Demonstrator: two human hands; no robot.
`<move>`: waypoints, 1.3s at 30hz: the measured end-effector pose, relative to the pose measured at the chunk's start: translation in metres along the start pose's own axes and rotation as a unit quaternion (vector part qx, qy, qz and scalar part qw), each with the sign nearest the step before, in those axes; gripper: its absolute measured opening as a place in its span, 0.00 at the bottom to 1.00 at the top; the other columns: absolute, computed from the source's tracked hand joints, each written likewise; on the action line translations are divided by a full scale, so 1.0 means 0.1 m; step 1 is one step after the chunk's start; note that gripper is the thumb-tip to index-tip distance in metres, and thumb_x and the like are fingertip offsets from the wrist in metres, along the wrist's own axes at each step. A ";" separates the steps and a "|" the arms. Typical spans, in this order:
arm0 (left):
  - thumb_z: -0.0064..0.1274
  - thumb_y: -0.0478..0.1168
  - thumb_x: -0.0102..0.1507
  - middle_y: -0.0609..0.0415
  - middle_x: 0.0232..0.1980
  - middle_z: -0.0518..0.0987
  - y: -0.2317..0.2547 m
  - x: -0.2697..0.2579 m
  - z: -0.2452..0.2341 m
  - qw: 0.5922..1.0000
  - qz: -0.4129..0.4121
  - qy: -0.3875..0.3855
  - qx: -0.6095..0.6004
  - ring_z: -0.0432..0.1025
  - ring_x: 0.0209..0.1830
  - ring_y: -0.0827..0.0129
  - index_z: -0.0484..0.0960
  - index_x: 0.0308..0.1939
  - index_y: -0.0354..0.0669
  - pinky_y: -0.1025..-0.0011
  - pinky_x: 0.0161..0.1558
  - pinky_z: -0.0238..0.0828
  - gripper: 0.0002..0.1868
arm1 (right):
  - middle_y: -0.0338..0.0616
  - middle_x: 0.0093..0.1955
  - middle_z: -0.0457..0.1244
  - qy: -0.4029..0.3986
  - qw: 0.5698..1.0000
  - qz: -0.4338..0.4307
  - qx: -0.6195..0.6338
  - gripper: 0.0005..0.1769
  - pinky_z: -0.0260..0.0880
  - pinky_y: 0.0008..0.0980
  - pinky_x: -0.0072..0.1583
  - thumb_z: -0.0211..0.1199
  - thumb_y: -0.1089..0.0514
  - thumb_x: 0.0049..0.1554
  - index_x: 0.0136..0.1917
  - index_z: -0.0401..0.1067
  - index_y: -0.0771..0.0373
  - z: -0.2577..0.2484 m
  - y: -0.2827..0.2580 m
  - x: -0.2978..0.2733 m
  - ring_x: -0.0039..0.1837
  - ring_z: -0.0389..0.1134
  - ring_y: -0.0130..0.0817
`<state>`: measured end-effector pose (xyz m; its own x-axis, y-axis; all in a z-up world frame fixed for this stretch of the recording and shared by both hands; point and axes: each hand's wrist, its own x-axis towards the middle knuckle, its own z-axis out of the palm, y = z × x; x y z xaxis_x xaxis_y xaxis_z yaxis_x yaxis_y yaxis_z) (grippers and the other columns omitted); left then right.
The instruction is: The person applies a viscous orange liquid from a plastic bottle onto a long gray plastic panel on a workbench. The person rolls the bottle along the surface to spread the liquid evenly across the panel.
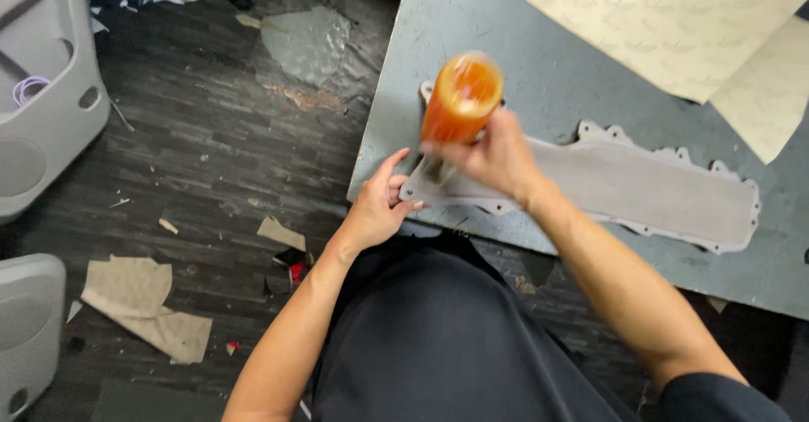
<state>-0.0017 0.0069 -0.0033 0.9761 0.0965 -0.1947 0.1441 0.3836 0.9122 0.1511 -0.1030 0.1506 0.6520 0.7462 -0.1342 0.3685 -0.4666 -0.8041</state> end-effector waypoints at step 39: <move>0.55 0.21 0.62 0.45 0.49 0.82 -0.03 -0.05 0.04 1.000 0.009 0.014 0.006 0.80 0.48 0.68 0.46 0.80 0.39 0.73 0.50 0.79 0.48 | 0.50 0.57 0.71 -0.046 0.993 -0.066 -0.087 0.29 0.73 0.40 0.62 0.79 0.54 0.51 0.62 0.72 0.65 -0.04 0.02 0.12 0.58 0.73 0.40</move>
<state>-0.0064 0.0015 -0.0039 0.9736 0.1285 -0.1887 0.1294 0.3707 0.9197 0.1624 -0.0963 0.1499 0.5302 0.8428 -0.0922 0.5611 -0.4303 -0.7071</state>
